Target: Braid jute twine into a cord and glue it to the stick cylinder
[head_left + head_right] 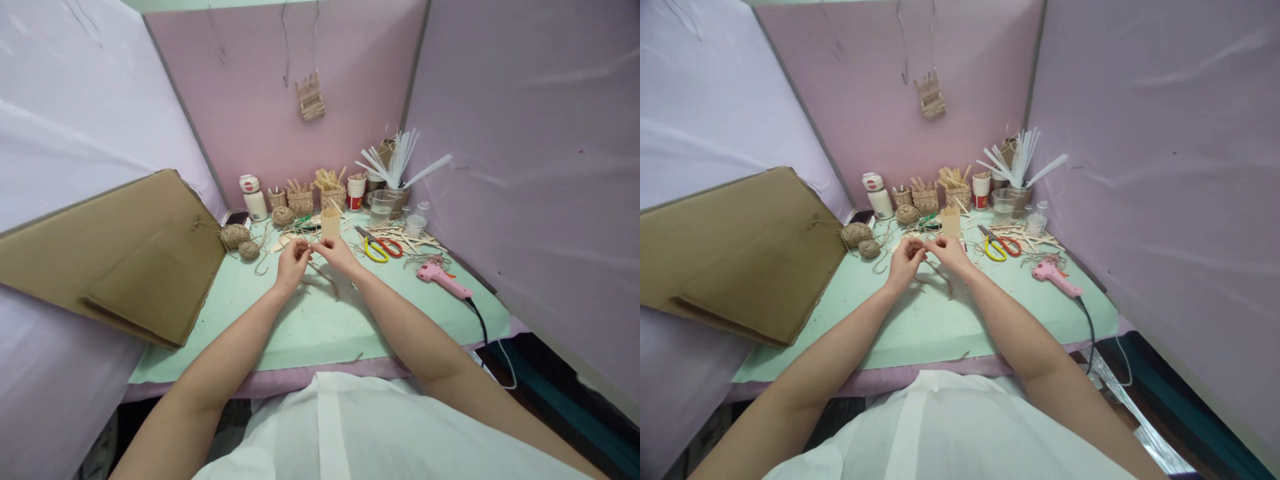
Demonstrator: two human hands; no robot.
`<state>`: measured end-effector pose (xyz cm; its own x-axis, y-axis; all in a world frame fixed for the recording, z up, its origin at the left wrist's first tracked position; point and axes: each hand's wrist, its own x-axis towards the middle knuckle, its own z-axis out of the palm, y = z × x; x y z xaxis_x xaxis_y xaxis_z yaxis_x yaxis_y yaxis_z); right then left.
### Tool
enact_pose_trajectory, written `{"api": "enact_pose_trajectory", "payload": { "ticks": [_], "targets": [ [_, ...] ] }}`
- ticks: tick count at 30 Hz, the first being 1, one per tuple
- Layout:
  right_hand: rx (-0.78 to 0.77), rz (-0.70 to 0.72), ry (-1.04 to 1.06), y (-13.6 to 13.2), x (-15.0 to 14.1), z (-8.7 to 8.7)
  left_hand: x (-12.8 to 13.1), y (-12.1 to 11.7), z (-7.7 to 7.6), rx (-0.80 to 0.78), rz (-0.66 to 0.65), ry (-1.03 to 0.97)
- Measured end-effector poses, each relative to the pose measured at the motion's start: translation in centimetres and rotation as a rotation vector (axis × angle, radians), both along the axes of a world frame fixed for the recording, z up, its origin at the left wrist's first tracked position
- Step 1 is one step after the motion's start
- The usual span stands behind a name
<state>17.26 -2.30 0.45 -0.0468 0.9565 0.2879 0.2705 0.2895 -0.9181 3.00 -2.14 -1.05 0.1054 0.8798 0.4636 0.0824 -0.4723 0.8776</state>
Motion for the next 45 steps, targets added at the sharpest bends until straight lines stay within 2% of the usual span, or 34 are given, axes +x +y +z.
{"api": "enact_pose_trajectory", "payload": {
  "ticks": [3, 6, 14, 20, 32, 37, 45],
  "targets": [
    [-0.007, 0.053, 0.055, 0.12, -0.06, -0.18, 0.06, -0.08, 0.08, -0.040, 0.003, -0.020],
    [0.030, 0.040, 0.056, 0.47, -0.01, -0.52, 0.00, 0.07, 0.07, -0.089, 0.029, -0.014],
    [0.174, -0.064, -0.181, 0.72, 0.23, -0.92, -0.25, 0.63, 0.15, -0.144, 0.068, 0.103],
    [0.083, -0.120, -0.181, 0.42, 0.35, -0.59, -0.01, 0.37, 0.62, -0.197, 0.056, 0.094],
    [-0.040, -0.034, -0.038, 0.49, 0.54, -0.43, -0.05, 0.74, -0.10, -0.308, 0.027, 0.034],
    [-0.013, 0.018, -0.024, 0.52, 0.53, -0.52, -0.12, 0.66, -0.18, -0.300, 0.030, 0.046],
    [-0.002, -0.052, -0.059, 0.46, 0.55, -0.50, -0.04, 0.23, 0.12, -0.265, 0.048, 0.054]
  ]
}}
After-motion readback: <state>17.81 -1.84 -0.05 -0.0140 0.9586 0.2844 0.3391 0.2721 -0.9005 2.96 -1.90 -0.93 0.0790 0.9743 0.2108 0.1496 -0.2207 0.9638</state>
